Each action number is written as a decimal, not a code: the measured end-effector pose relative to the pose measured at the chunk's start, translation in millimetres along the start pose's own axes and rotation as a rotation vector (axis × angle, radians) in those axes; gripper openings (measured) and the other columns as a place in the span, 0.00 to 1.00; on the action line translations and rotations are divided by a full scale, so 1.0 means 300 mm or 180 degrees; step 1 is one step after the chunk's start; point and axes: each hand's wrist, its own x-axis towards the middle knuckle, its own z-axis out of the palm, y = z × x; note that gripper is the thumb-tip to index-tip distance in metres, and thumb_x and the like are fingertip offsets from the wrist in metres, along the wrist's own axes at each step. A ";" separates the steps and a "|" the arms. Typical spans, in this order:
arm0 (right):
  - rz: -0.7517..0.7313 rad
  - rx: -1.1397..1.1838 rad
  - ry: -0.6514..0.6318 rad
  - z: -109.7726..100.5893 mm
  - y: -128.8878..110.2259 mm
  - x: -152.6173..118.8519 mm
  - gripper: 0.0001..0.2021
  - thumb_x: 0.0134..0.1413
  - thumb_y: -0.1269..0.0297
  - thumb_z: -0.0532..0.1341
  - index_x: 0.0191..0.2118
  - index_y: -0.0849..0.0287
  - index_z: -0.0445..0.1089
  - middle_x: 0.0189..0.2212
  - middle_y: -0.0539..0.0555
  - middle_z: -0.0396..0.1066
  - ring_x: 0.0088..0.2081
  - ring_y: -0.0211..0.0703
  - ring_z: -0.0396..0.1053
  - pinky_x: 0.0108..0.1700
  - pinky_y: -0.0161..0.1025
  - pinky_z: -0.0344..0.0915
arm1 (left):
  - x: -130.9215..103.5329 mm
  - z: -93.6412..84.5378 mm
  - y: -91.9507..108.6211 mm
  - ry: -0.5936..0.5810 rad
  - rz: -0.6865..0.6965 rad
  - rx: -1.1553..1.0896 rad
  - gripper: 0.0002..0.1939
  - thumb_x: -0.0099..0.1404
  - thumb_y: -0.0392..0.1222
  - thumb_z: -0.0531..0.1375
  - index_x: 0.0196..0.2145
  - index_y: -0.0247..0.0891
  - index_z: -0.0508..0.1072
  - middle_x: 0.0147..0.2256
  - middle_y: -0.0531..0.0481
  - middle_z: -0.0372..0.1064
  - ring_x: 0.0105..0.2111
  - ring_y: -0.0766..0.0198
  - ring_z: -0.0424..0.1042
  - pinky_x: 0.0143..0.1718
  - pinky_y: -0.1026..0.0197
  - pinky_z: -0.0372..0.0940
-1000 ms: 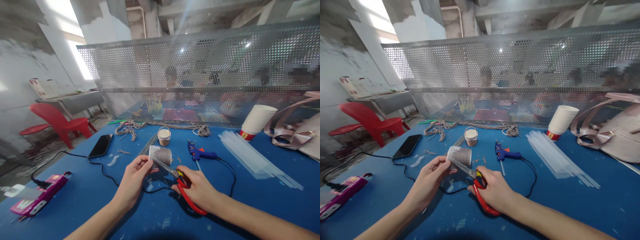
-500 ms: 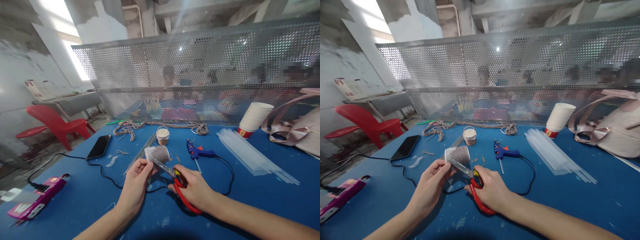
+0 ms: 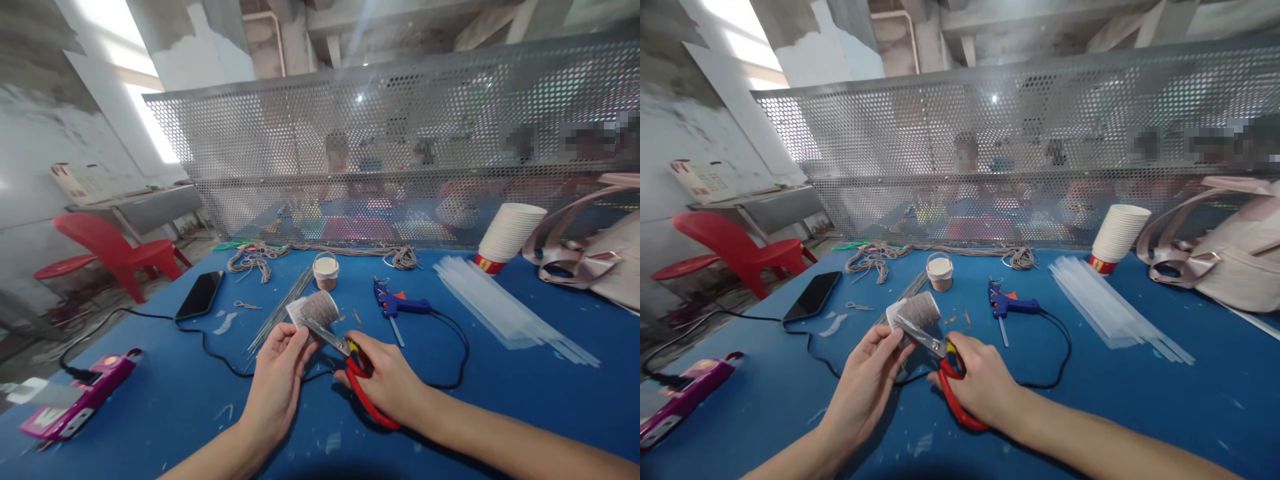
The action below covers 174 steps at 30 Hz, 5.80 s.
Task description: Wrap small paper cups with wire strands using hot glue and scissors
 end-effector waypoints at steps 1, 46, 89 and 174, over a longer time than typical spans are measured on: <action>0.0014 -0.0006 -0.0004 0.001 -0.003 0.001 0.20 0.49 0.54 0.65 0.44 0.62 0.68 0.31 0.57 0.74 0.28 0.45 0.70 0.31 0.39 0.66 | -0.002 0.000 -0.001 0.0005 -0.0002 -0.0008 0.16 0.44 0.44 0.73 0.24 0.37 0.69 0.27 0.56 0.71 0.33 0.70 0.70 0.42 0.66 0.70; 0.1591 0.2118 -0.0195 -0.133 -0.016 0.053 0.21 0.47 0.51 0.63 0.42 0.59 0.63 0.22 0.44 0.62 0.20 0.33 0.59 0.21 0.31 0.57 | 0.063 -0.040 0.095 -0.0473 0.0136 0.1398 0.10 0.50 0.46 0.68 0.25 0.37 0.75 0.24 0.53 0.70 0.23 0.67 0.66 0.25 0.66 0.65; 0.1717 0.3358 0.0700 0.030 -0.015 0.145 0.35 0.27 0.65 0.74 0.45 0.57 0.58 0.28 0.45 0.70 0.29 0.39 0.69 0.32 0.35 0.66 | 0.135 -0.060 0.147 -0.1597 0.1148 0.3526 0.11 0.57 0.43 0.60 0.37 0.38 0.75 0.33 0.50 0.75 0.30 0.62 0.71 0.34 0.61 0.67; 0.1453 0.2945 -0.2408 -0.156 0.016 0.014 0.33 0.44 0.36 0.62 0.44 0.61 0.63 0.22 0.44 0.60 0.15 0.23 0.49 0.14 0.23 0.49 | 0.129 -0.117 0.169 -0.1348 0.0198 0.2040 0.09 0.57 0.45 0.61 0.33 0.39 0.78 0.30 0.52 0.73 0.29 0.65 0.67 0.35 0.62 0.62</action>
